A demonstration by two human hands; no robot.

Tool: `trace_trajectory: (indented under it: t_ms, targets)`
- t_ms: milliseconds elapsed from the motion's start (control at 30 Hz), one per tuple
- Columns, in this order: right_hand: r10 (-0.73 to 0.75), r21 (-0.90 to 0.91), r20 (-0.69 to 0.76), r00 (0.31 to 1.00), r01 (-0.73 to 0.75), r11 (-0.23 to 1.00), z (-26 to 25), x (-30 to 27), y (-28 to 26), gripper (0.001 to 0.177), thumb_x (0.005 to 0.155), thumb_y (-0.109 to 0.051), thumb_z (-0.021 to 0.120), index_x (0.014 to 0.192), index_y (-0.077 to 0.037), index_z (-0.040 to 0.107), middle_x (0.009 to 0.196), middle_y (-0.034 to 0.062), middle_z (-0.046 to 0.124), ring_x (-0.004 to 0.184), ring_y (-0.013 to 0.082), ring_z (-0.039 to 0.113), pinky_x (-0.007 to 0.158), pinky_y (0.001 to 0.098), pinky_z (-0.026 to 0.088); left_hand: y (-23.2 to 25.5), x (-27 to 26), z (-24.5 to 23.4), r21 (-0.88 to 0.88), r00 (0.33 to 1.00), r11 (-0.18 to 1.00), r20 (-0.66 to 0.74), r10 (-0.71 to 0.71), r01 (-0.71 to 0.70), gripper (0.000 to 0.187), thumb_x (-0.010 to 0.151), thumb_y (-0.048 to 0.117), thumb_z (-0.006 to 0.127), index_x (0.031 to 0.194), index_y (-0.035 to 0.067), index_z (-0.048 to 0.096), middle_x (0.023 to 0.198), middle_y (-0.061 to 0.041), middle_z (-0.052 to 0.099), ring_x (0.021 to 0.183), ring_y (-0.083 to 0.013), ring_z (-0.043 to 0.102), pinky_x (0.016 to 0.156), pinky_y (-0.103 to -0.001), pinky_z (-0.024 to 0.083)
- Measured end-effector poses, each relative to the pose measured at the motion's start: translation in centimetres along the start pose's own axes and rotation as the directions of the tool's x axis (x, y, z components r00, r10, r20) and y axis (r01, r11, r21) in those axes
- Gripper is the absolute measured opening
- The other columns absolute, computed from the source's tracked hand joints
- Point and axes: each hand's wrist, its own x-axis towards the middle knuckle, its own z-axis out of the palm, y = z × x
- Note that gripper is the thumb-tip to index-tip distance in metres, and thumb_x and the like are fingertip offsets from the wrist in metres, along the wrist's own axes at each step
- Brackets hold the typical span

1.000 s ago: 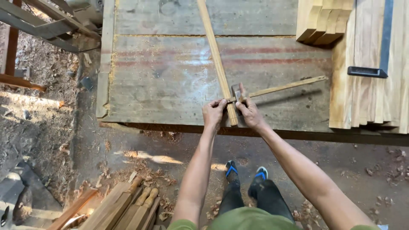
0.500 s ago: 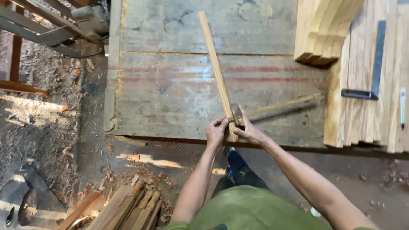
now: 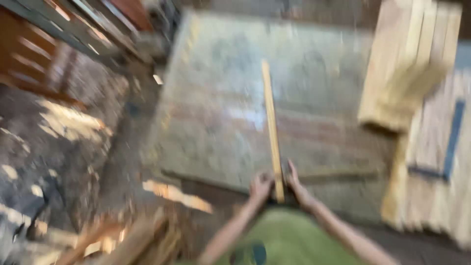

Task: Measuring and marking wooden strips using a square and marking gauge

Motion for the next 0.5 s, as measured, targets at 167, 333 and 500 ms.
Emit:
trace_trajectory:
  t_ms: [167, 333, 500]
  targets:
    - [-0.198, -0.251, 0.121, 0.973, 0.223, 0.942, 1.3, -2.6, -3.5, 0.078, 0.102, -0.026, 0.036, 0.165, -0.018, -0.008, 0.166, 0.0338, -0.008, 0.151, 0.0513, -0.003, 0.122, 0.0612, -0.002, 3.0, -1.8, -0.7, -0.075, 0.999, 0.996, 0.020, -0.044, 0.045, 0.040, 0.086, 0.041, 0.081, 0.109, 0.009, 0.079, 0.103, -0.015, 0.078, 0.100, -0.0270, 0.074, 0.083, -0.040, 0.058]
    - [-0.164, -0.214, 0.193, 0.967, 0.205, 0.955, 0.7, -3.1, -4.4, 0.084, 0.100, -0.039, 0.042, 0.166, -0.025, -0.008, 0.167, 0.0309, -0.004, 0.152, 0.0467, -0.002, 0.123, 0.0580, -0.002, 0.4, -1.0, 0.2, -0.291, 0.999, 0.956, 0.041, -0.030, 0.041, 0.028, 0.087, 0.025, 0.083, 0.109, 0.008, 0.079, 0.094, -0.011, 0.078, 0.085, -0.0137, 0.069, 0.075, -0.032, 0.059]
    - [-0.188, -0.165, 0.231, 0.955, 0.229, 0.959, 1.0, -3.5, -4.8, 0.084, 0.102, -0.048, 0.046, 0.166, -0.026, -0.004, 0.167, 0.0281, -0.007, 0.151, 0.0457, -0.009, 0.121, 0.0576, -0.008, 1.1, -1.2, -0.1, -0.352, 0.998, 0.934, 0.050, -0.042, 0.057, 0.024, 0.087, 0.018, 0.083, 0.107, 0.006, 0.079, 0.094, -0.011, 0.078, 0.084, -0.0114, 0.068, 0.075, -0.030, 0.060]
